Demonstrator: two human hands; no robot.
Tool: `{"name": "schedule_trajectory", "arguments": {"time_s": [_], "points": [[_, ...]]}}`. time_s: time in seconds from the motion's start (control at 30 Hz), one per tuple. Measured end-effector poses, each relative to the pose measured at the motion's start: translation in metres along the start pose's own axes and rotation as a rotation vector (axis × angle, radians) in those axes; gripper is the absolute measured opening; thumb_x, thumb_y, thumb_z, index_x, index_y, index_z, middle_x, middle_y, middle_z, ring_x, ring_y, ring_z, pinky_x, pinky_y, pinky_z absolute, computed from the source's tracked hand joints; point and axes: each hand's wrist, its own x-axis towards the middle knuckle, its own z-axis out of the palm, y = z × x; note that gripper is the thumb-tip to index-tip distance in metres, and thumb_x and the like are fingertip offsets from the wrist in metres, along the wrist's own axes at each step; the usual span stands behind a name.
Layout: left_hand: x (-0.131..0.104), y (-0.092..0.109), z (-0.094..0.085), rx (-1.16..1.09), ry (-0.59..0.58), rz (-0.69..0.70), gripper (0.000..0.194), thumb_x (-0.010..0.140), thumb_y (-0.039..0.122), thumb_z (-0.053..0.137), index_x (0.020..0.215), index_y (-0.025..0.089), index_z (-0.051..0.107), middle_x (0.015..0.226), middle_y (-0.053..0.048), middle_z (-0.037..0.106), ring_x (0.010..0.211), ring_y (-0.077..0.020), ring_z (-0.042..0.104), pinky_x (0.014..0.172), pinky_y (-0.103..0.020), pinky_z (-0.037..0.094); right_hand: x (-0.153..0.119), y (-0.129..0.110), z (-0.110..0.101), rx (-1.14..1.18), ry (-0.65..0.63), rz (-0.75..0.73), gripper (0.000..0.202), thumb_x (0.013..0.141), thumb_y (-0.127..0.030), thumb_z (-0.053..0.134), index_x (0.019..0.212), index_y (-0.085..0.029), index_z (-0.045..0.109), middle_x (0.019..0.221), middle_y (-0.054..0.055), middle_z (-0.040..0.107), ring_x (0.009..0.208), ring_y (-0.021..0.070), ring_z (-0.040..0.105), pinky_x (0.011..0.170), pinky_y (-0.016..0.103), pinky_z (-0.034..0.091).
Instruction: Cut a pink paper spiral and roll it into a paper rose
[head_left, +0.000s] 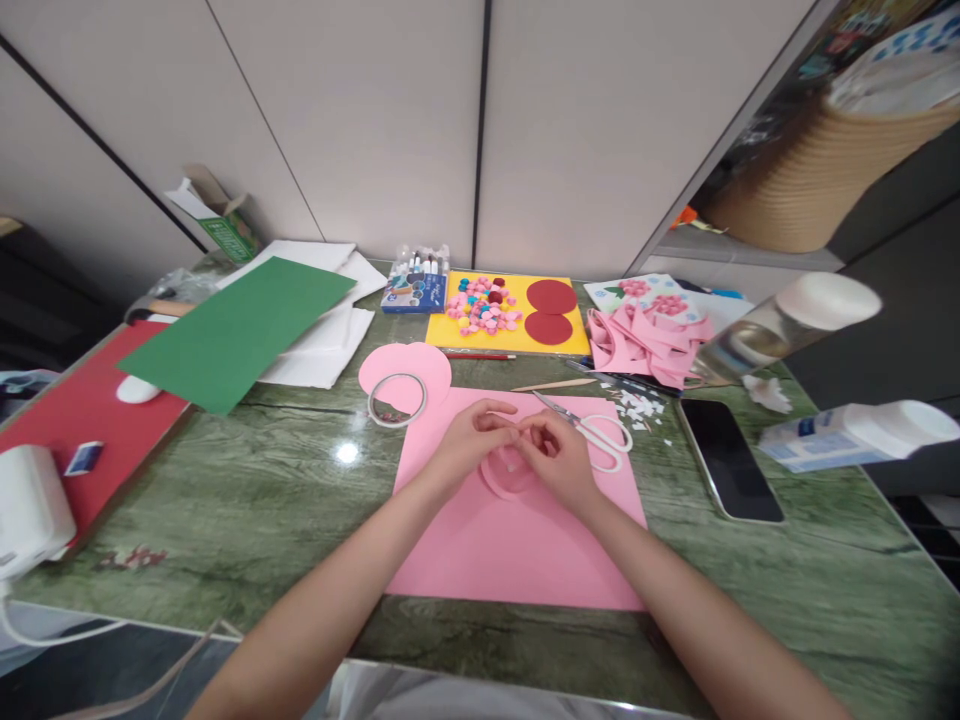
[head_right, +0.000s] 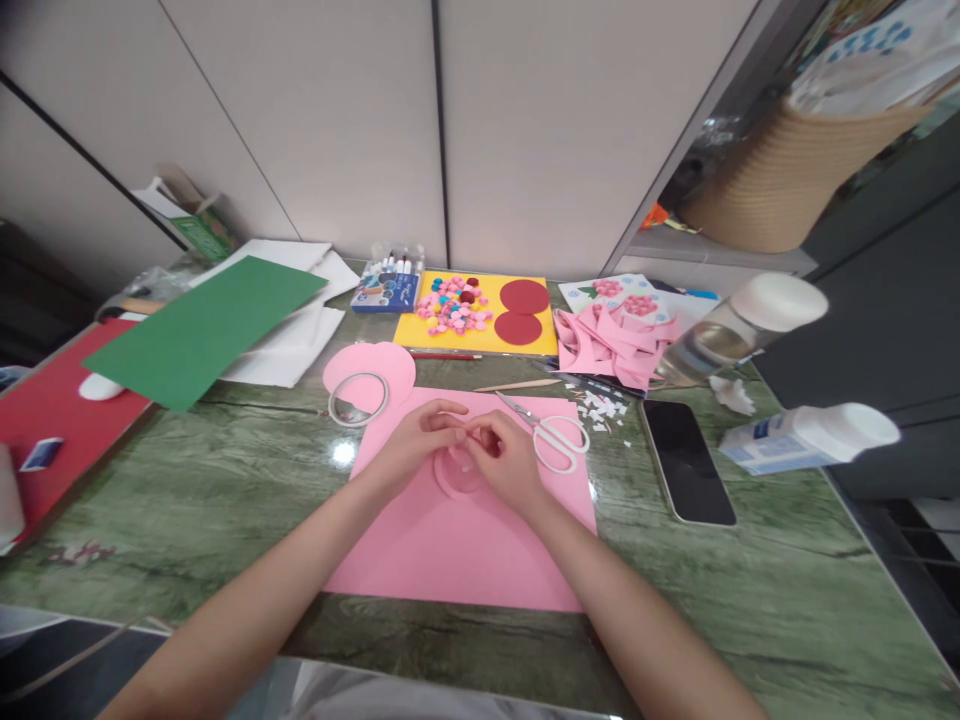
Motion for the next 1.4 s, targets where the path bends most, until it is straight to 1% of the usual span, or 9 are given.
{"name": "schedule_trajectory", "arguments": {"time_s": [0.1, 0.27, 0.33, 0.47, 0.53, 0.67, 1.07, 1.2, 1.4], "points": [[0.0017, -0.0018, -0.0026, 0.003, 0.011, 0.005, 0.031, 0.062, 0.013, 0.065, 0.093, 0.014, 0.058, 0.070, 0.000, 0.064, 0.064, -0.0100, 0.059, 0.068, -0.023, 0.042, -0.0001, 0.0004, -0.0015, -0.022, -0.031, -0.055, 0.009, 0.079, -0.023, 0.057, 0.083, -0.021, 0.065, 0.059, -0.004, 0.044, 0.054, 0.0113, 0.041, 0.052, 0.025, 0.035], [0.0013, -0.0025, -0.0018, 0.070, 0.022, 0.016, 0.029, 0.064, 0.012, 0.062, 0.093, 0.014, 0.057, 0.072, -0.001, 0.064, 0.065, -0.0097, 0.058, 0.066, -0.023, 0.043, -0.0002, 0.0010, -0.0017, -0.024, -0.178, -0.114, 0.024, 0.088, -0.021, 0.045, 0.101, -0.024, 0.065, 0.072, 0.001, 0.053, 0.065, 0.0139, 0.049, 0.058, 0.027, 0.038], [0.0009, -0.0019, -0.0009, 0.071, 0.023, 0.029, 0.028, 0.065, 0.013, 0.063, 0.093, 0.014, 0.057, 0.076, -0.002, 0.064, 0.068, -0.0106, 0.059, 0.068, -0.023, 0.043, 0.0001, 0.0019, -0.0010, -0.036, -0.142, -0.106, 0.023, 0.087, -0.021, 0.047, 0.100, -0.024, 0.066, 0.069, 0.000, 0.051, 0.063, 0.0139, 0.048, 0.058, 0.027, 0.037], [-0.0006, 0.0002, 0.0014, 0.026, 0.002, 0.037, 0.030, 0.064, 0.017, 0.069, 0.091, 0.014, 0.056, 0.082, -0.004, 0.066, 0.076, -0.0132, 0.061, 0.073, -0.026, 0.044, 0.0016, 0.0043, -0.0007, -0.073, 0.048, -0.061, 0.012, 0.081, -0.023, 0.057, 0.086, -0.022, 0.068, 0.057, -0.005, 0.038, 0.055, 0.0124, 0.041, 0.053, 0.026, 0.033], [-0.0017, 0.0015, 0.0028, 0.021, 0.000, 0.030, 0.030, 0.063, 0.017, 0.070, 0.090, 0.015, 0.055, 0.080, -0.003, 0.065, 0.076, -0.0130, 0.061, 0.074, -0.026, 0.044, 0.0022, 0.0052, -0.0011, -0.068, 0.084, -0.049, 0.007, 0.078, -0.022, 0.061, 0.080, -0.022, 0.068, 0.057, -0.005, 0.037, 0.054, 0.0121, 0.041, 0.052, 0.026, 0.031], [-0.0032, 0.0027, 0.0052, 0.040, -0.003, 0.002, 0.031, 0.063, 0.017, 0.070, 0.090, 0.013, 0.056, 0.077, -0.002, 0.064, 0.073, -0.0119, 0.060, 0.072, -0.024, 0.044, 0.0022, 0.0073, -0.0009, -0.033, 0.091, -0.022, 0.002, 0.073, -0.019, 0.064, 0.072, -0.021, 0.065, 0.058, -0.006, 0.039, 0.054, 0.0112, 0.040, 0.052, 0.025, 0.030], [-0.0019, -0.0040, 0.0055, 0.056, -0.068, 0.001, 0.033, 0.064, 0.019, 0.069, 0.093, 0.012, 0.056, 0.080, -0.005, 0.063, 0.073, -0.0129, 0.059, 0.071, -0.026, 0.044, 0.0005, 0.0010, 0.0025, -0.002, 0.045, -0.017, 0.015, 0.069, -0.012, 0.059, 0.060, -0.019, 0.049, 0.057, -0.007, 0.039, 0.053, 0.0097, 0.037, 0.049, 0.023, 0.030], [-0.0035, -0.0011, 0.0050, 0.058, -0.028, -0.015, 0.035, 0.064, 0.017, 0.068, 0.096, 0.013, 0.055, 0.075, -0.003, 0.062, 0.068, -0.0112, 0.058, 0.068, -0.025, 0.044, 0.0006, 0.0012, 0.0026, -0.004, 0.041, -0.017, 0.012, 0.070, -0.014, 0.059, 0.063, -0.020, 0.052, 0.058, -0.006, 0.039, 0.054, 0.0102, 0.038, 0.050, 0.024, 0.031], [-0.0025, 0.0034, 0.0010, 0.039, 0.028, -0.015, 0.033, 0.065, 0.014, 0.064, 0.097, 0.013, 0.055, 0.068, 0.000, 0.062, 0.062, -0.0093, 0.058, 0.065, -0.022, 0.043, 0.0008, -0.0010, 0.0005, -0.007, 0.031, -0.048, 0.001, 0.076, -0.021, 0.062, 0.077, -0.021, 0.063, 0.060, -0.005, 0.041, 0.056, 0.0111, 0.041, 0.052, 0.025, 0.034]]}}
